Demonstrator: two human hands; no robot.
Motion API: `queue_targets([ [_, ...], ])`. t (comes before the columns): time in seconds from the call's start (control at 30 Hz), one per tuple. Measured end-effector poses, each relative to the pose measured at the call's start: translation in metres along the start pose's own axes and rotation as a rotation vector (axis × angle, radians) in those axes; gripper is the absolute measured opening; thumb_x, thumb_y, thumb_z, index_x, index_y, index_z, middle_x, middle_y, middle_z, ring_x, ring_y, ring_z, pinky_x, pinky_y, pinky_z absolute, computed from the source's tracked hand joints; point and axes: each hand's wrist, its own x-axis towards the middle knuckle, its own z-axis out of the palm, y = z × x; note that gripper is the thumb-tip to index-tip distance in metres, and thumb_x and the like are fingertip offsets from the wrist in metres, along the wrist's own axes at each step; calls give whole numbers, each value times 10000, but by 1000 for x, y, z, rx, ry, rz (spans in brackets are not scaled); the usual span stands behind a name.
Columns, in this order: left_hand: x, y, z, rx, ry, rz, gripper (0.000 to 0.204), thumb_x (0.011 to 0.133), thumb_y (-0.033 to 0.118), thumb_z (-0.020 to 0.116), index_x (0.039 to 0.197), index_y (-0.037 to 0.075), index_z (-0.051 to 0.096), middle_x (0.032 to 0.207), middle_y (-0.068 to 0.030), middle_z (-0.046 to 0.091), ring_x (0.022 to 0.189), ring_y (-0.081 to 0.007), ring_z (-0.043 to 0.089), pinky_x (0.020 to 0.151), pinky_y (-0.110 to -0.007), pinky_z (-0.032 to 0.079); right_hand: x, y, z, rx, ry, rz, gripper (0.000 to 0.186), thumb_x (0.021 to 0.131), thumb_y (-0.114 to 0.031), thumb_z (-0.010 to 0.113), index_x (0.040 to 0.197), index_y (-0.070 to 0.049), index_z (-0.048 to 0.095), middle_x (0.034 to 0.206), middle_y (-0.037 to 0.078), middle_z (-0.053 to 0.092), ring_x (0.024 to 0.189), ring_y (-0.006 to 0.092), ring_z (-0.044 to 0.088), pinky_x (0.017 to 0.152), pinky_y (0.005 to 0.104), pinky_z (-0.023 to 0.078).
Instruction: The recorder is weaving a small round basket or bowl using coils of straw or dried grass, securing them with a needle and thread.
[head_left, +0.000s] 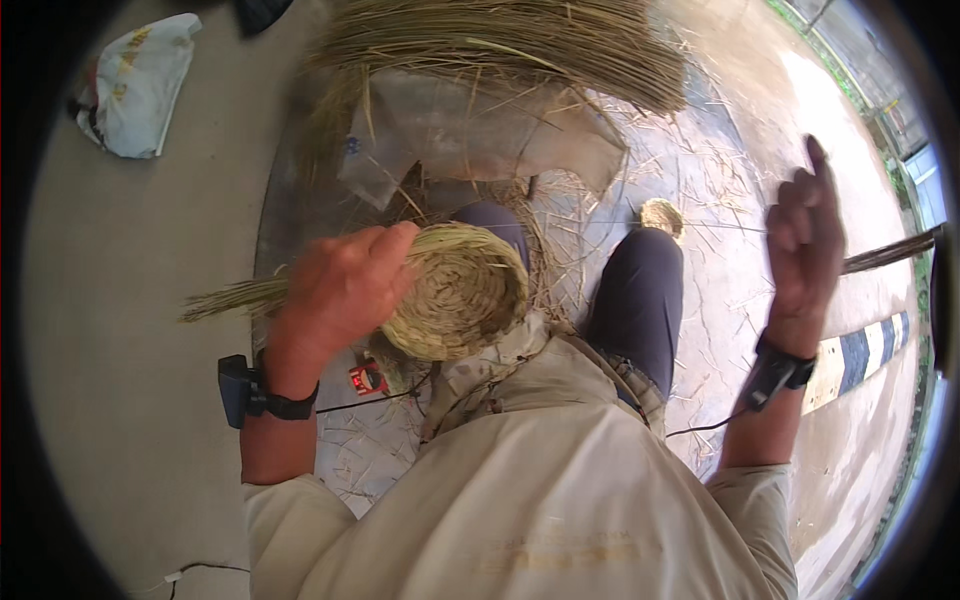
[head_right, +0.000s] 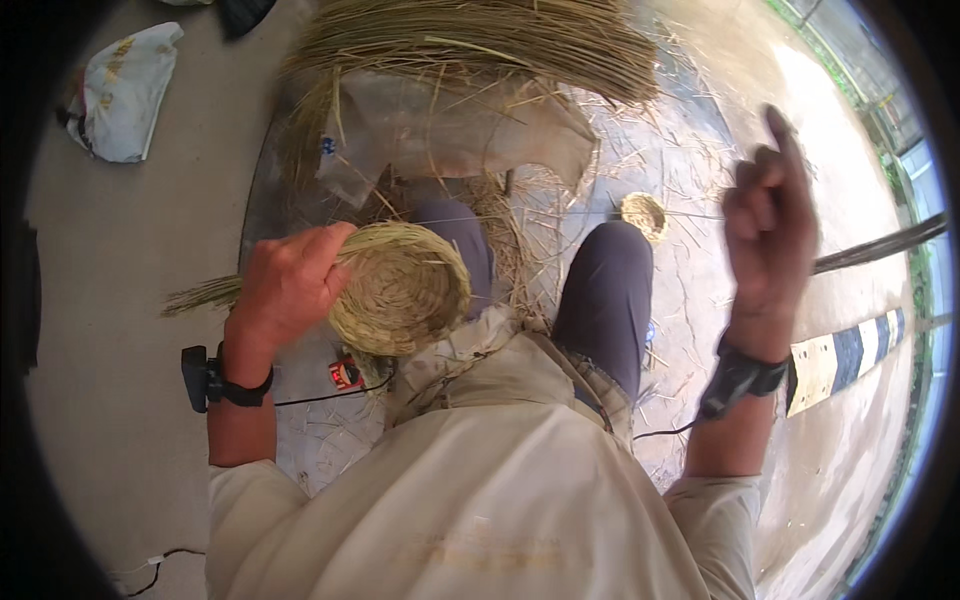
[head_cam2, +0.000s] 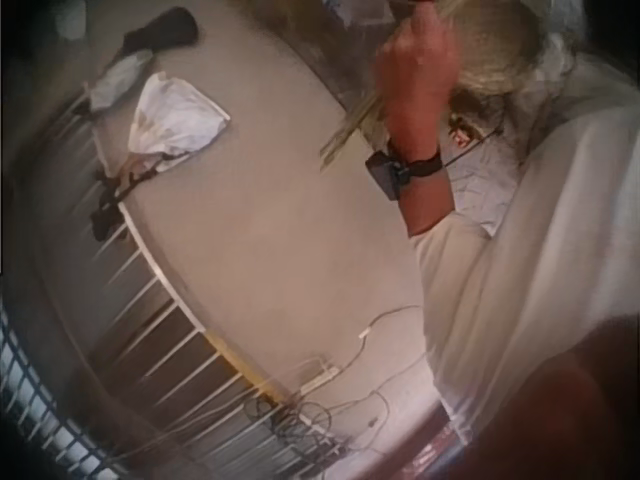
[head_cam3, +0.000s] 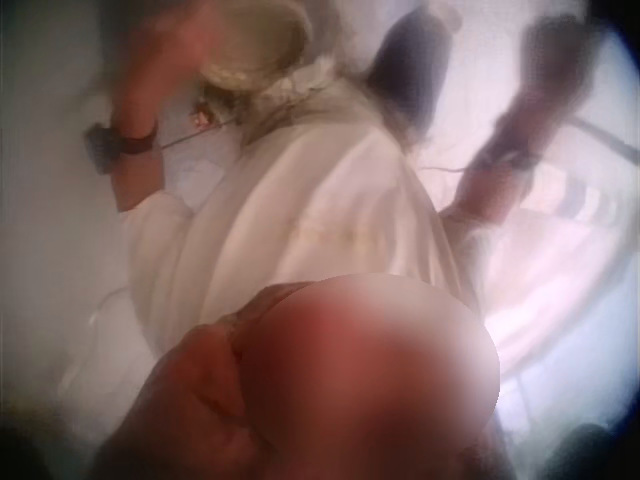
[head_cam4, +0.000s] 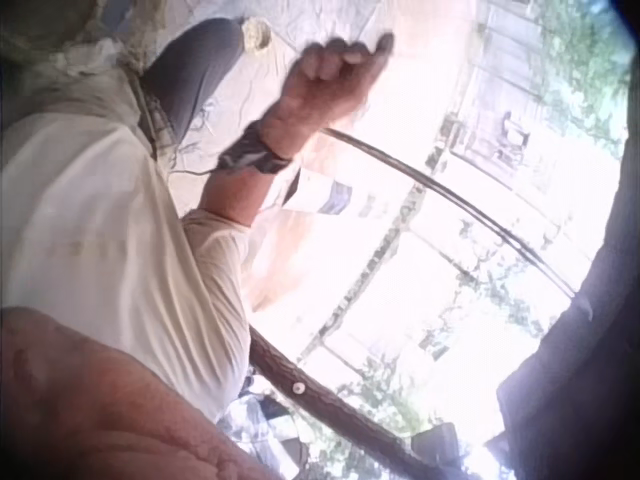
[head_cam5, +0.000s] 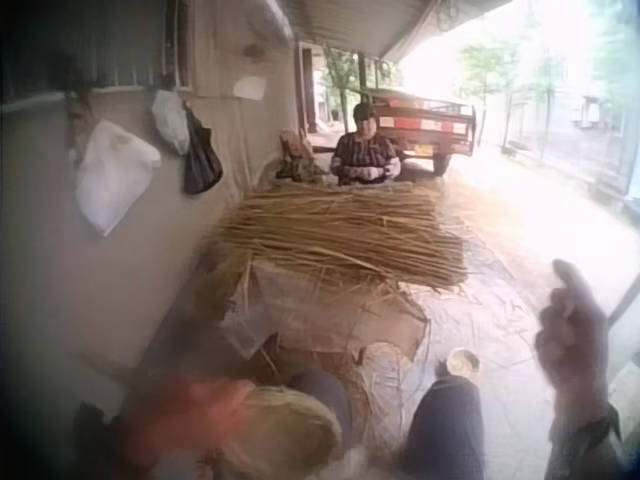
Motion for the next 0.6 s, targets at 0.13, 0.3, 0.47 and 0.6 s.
queue_targets([
  [0.13,-13,-8,6,-2,-56,18,313,841,133,754,1137,70,673,916,-137,750,774,-360,730,638,-454,580,5,-11,-40,-100,48,-54,396,1125,-124,469,1469,69,499,809,-2,529,602,58,371,462,200,324],
  [0.3,-5,27,53,-202,-107,62,391,838,134,746,1221,80,683,909,-141,748,757,-358,726,626,-460,578,-34,65,20,-822,-259,104,243,1079,-204,581,1168,-6,691,933,41,662,884,119,598,815,282,490],
  [0.47,-4,38,74,-246,-107,69,563,850,133,747,1402,203,656,820,-112,711,691,-329,706,606,-452,583,-69,184,28,-661,-710,516,496,1088,-291,626,1433,63,582,1274,160,709,1186,165,612,1017,296,489],
  [0.6,-5,32,80,-265,-154,63,544,883,148,750,1404,283,670,752,-88,672,651,-308,686,589,-440,577,-71,173,-8,-806,-737,760,499,1044,-306,689,1391,46,629,1169,146,744,1064,147,640,946,305,517],
])
